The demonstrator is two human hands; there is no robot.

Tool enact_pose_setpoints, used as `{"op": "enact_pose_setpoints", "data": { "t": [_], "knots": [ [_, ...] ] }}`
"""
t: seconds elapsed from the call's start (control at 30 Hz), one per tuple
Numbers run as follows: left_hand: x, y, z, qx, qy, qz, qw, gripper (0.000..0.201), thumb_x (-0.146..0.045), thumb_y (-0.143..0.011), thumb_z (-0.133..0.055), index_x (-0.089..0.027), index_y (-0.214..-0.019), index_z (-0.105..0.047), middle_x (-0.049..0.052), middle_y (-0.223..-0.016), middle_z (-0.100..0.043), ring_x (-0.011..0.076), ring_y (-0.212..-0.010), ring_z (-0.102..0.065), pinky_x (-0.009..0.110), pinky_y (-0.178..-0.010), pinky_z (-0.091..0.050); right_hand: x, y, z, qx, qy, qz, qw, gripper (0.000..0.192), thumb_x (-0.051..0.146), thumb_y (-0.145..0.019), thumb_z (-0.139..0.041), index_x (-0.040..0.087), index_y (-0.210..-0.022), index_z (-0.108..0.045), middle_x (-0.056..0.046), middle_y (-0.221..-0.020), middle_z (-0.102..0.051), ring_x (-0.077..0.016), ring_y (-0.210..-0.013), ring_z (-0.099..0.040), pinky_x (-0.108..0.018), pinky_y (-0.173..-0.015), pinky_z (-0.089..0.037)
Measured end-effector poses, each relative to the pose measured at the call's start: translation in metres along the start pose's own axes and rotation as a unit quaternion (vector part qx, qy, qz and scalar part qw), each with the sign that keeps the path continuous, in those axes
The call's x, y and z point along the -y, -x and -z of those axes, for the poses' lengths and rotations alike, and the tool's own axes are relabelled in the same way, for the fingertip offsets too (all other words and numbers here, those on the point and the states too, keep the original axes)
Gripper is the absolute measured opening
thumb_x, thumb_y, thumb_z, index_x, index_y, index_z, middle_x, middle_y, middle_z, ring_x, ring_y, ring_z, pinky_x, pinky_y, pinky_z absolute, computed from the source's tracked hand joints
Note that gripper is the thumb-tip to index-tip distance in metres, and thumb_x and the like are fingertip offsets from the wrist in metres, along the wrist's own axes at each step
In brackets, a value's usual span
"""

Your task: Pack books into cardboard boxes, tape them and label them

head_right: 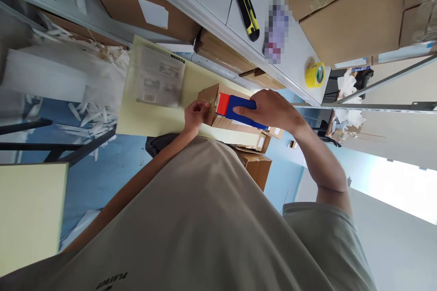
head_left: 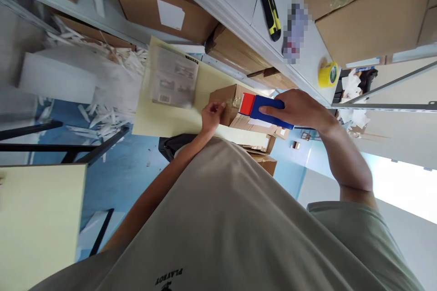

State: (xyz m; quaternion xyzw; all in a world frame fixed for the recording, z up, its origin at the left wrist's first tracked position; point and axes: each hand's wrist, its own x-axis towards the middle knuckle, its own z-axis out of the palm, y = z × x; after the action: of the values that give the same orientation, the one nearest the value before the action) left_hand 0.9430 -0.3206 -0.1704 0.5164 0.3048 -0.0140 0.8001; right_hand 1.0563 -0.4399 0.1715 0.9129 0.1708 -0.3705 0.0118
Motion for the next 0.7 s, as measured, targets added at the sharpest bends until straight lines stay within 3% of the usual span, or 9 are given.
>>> {"op": "enact_pose_setpoints", "data": {
  "t": [0.1,0.17,0.3,0.4,0.47,0.57,0.7],
  "knots": [
    [0.010,-0.004,0.001,-0.022,-0.051,-0.035,0.998,0.037,-0.052,-0.090,-0.100,-0.023,-0.101,-0.080,0.004,-0.097,-0.070,0.0174,-0.080,-0.060,0.033,-0.083,-0.052,0.002,-0.001,0.003,-0.002,-0.006,-0.004,1.000,0.078,0.100,-0.096,-0.072,0.025,-0.076,-0.070,-0.002,-0.058,-0.053,-0.0227,-0.065,-0.062,-0.038,-0.067,-0.037],
    [0.010,-0.005,0.007,-0.006,-0.060,-0.045,0.997,0.048,-0.053,-0.090,-0.100,-0.022,-0.121,-0.080,0.003,-0.099,-0.068,0.0177,-0.080,-0.059,0.034,-0.083,-0.053,0.003,0.000,0.005,0.005,-0.009,-0.019,1.000,0.077,0.099,-0.095,-0.076,0.025,-0.075,-0.070,-0.002,-0.058,-0.054,-0.0232,-0.065,-0.062,-0.039,-0.068,-0.038],
    [-0.018,-0.002,0.020,0.129,-0.084,-0.152,0.976,0.079,-0.062,-0.086,-0.100,-0.028,-0.152,-0.074,0.008,-0.121,-0.071,0.0226,-0.097,-0.064,0.036,-0.092,-0.057,0.006,0.004,0.007,0.021,0.010,-0.053,0.998,0.072,0.093,-0.097,-0.078,0.025,-0.075,-0.070,-0.004,-0.060,-0.056,-0.0245,-0.067,-0.062,-0.041,-0.071,-0.041],
    [-0.047,0.001,0.016,0.237,-0.179,-0.262,0.918,0.084,-0.062,-0.076,-0.108,-0.029,-0.148,-0.079,0.011,-0.127,-0.070,0.0314,-0.115,-0.065,0.045,-0.111,-0.056,0.014,0.007,0.006,0.027,0.041,-0.069,0.996,0.071,0.091,-0.100,-0.075,0.024,-0.078,-0.072,-0.005,-0.060,-0.057,-0.0252,-0.068,-0.063,-0.041,-0.073,-0.044],
    [-0.061,0.003,0.009,0.268,-0.253,-0.296,0.881,0.068,-0.055,-0.080,-0.106,-0.026,-0.137,-0.084,0.012,-0.124,-0.069,0.0352,-0.120,-0.063,0.050,-0.118,-0.054,0.023,0.008,0.005,0.030,0.071,-0.075,0.994,0.071,0.090,-0.104,-0.070,0.023,-0.082,-0.076,-0.006,-0.063,-0.061,-0.0265,-0.071,-0.066,-0.041,-0.075,-0.046],
    [-0.067,0.004,0.001,0.278,-0.336,-0.284,0.854,0.045,-0.034,-0.093,-0.093,-0.022,-0.135,-0.081,0.013,-0.125,-0.069,0.0361,-0.125,-0.063,0.051,-0.123,-0.051,0.040,0.011,0.006,0.043,0.126,-0.096,0.987,0.070,0.086,-0.108,-0.062,0.021,-0.088,-0.079,-0.009,-0.069,-0.067,-0.0287,-0.078,-0.071,-0.040,-0.077,-0.046],
    [-0.066,0.006,0.002,0.291,-0.367,-0.256,0.846,0.048,-0.024,-0.101,-0.084,-0.020,-0.148,-0.075,0.015,-0.130,-0.067,0.0366,-0.132,-0.062,0.052,-0.126,-0.051,0.049,0.015,0.008,0.063,0.174,-0.126,0.975,0.072,0.085,-0.110,-0.057,0.020,-0.090,-0.080,-0.010,-0.070,-0.069,-0.0290,-0.079,-0.071,-0.039,-0.076,-0.045]
  ]
}}
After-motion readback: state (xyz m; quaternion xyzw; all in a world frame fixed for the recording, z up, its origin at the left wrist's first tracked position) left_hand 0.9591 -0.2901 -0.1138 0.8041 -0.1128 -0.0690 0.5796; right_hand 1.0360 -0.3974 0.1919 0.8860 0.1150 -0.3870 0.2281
